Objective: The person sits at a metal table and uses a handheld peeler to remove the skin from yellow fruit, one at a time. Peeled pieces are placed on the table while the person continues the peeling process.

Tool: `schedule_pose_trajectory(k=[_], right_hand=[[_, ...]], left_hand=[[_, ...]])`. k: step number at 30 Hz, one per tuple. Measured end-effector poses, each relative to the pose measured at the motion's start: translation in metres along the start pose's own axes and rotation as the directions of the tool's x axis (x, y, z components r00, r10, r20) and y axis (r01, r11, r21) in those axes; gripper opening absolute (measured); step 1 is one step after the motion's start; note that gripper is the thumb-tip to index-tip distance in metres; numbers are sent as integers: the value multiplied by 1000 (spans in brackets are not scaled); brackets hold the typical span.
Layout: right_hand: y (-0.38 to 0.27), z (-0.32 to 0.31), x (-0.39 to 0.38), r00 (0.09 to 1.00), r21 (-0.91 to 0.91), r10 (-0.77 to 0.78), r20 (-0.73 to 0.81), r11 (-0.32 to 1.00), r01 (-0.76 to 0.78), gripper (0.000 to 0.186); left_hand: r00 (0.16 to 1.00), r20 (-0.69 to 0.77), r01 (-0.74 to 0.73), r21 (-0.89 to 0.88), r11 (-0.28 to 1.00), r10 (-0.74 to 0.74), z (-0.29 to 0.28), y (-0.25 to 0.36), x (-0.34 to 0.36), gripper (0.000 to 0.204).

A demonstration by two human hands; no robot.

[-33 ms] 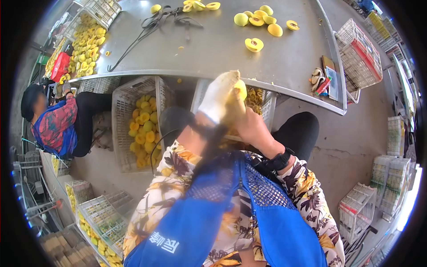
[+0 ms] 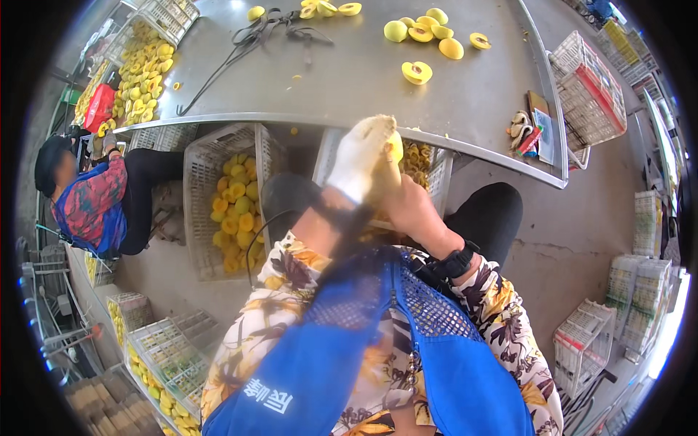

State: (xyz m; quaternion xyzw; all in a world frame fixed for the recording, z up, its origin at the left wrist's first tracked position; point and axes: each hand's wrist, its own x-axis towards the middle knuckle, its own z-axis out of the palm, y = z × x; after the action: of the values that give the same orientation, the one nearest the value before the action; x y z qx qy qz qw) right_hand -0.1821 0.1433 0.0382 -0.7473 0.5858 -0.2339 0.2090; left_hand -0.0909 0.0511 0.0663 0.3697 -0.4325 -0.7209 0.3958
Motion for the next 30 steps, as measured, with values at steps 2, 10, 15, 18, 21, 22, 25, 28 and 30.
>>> schedule_pose_trajectory(k=[2, 10, 15, 18, 21, 22, 25, 28, 30], right_hand=[[-9, 2, 3, 990, 294, 92, -105, 954, -57, 18], [-28, -23, 0, 747, 670, 508, 428, 377, -640, 21], [-22, -20, -1, 805, 725, 430, 410, 381, -573, 18], [-14, -21, -4, 792, 785, 305, 529, 178, -593, 15], [2, -18, -7, 786, 786, 85, 613, -162, -596, 14], [6, -15, -6, 782, 730, -32, 622, -339, -594, 13], [15, -2, -7, 844, 687, -143, 516, -520, -508, 14], [16, -6, -13, 952, 810, -167, 258, -500, -307, 15], [20, -19, -9, 903, 876, 12, 430, -248, -414, 12]], left_hand=[[997, -27, 69, -22, 997, -69, -9, -6, 3, 30], [987, -96, -117, 120, 986, 129, -6, -20, 2, 25], [998, 41, 42, -37, 998, -41, -23, -33, 16, 22], [999, -18, 34, -25, 999, -34, -13, -21, 11, 22], [998, 1, -56, 57, 997, 56, -6, -13, 8, 24], [999, 19, -37, 73, 997, 36, -7, -10, 9, 26], [975, -95, 168, -291, 942, -203, -5, -19, 24, 30], [975, -114, 135, -391, 911, -193, -13, -17, 26, 37], [967, -234, 56, -182, 982, -99, -29, -16, 26, 39]])
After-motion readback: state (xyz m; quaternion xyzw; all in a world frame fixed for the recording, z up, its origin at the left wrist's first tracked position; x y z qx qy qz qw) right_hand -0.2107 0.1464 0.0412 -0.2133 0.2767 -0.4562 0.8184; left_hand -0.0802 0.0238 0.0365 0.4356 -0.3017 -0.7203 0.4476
